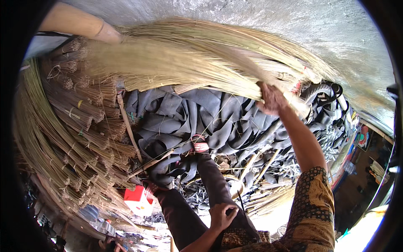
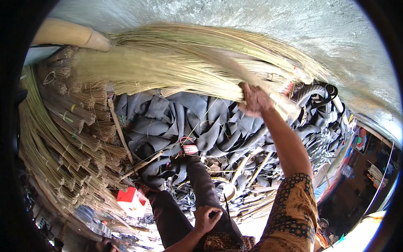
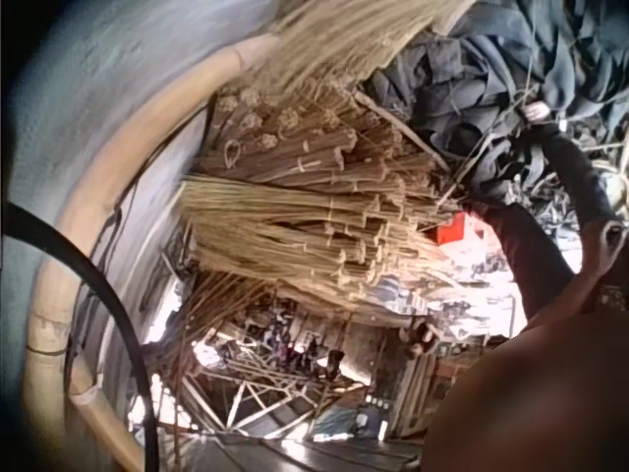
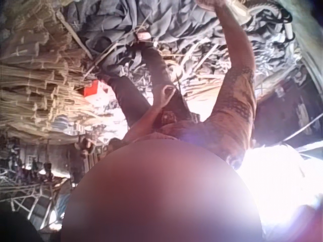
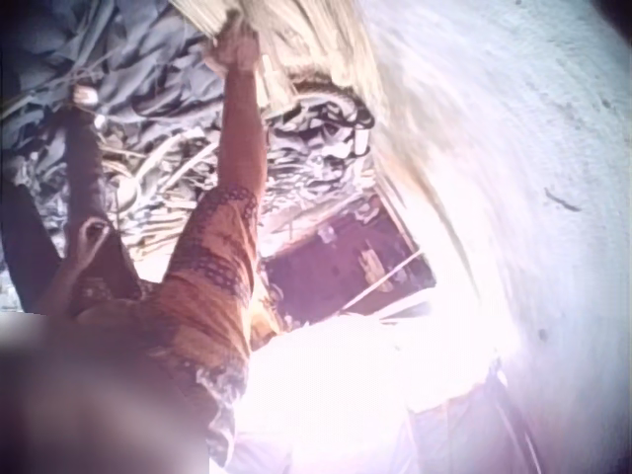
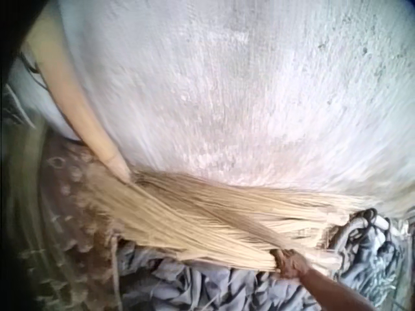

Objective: The person sits on the floor and repeatedly picks up bundles of dried broom sticks, aligns them, and secures them with a tie. They then place the finished bundles against a wall and repeat the process with new sticks.

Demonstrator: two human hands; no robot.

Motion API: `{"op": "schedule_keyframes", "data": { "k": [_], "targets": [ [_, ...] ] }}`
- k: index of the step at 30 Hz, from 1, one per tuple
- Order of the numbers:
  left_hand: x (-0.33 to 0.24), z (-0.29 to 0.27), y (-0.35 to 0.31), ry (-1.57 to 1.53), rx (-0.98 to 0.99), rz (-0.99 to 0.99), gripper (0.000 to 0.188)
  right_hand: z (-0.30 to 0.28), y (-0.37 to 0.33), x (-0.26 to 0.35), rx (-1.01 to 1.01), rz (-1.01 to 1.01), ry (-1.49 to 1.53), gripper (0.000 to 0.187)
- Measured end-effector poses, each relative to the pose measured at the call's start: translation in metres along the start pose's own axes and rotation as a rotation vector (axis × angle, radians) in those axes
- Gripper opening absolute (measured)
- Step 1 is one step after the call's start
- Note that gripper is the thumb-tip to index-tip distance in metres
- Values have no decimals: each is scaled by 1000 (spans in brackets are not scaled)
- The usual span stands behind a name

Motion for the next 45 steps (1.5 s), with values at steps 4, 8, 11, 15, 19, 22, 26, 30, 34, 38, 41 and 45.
{"op": "schedule_keyframes", "data": {
  "k": [4,8,11,15,19,22,26,30,34,38,41,45],
  "targets": [
    [2,-15,44,-403,23,-90,68,1,-50,83,-63,-9,557,74],
    [-17,-32,111,-613,-56,62,127,-2,-105,180,213,108,891,73],
    [-24,-37,129,-837,35,109,131,-9,-116,244,196,99,1047,79],
    [-12,-43,106,-1220,69,-53,106,-21,-107,275,150,75,851,95],
    [-7,-51,88,-1206,85,-191,85,-28,-112,281,-107,7,444,114],
    [-22,-58,77,-1096,88,-169,76,-15,-114,285,285,104,1285,124],
    [-45,-71,42,-1005,-73,91,77,-17,-132,318,281,137,1109,95],
    [-39,-93,-6,-928,-93,197,93,-38,-147,368,213,-74,1285,80],
    [-18,-129,-57,-769,-186,273,102,-43,-162,422,224,-176,1316,74],
    [16,-161,-119,-488,-400,376,103,-33,-193,498,292,-135,1171,77],
    [53,-179,-165,-530,-491,318,92,-38,-210,573,580,-130,1307,86],
    [100,-254,-217,-1238,-556,235,78,-78,-202,683,587,-659,1278,116]
  ]
}}
Point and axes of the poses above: each hand's wrist, its own y-axis towards the middle knuckle, its own z-axis out of the palm, x = y × z, the point moved 2 cm from there along y, towards the middle knuckle
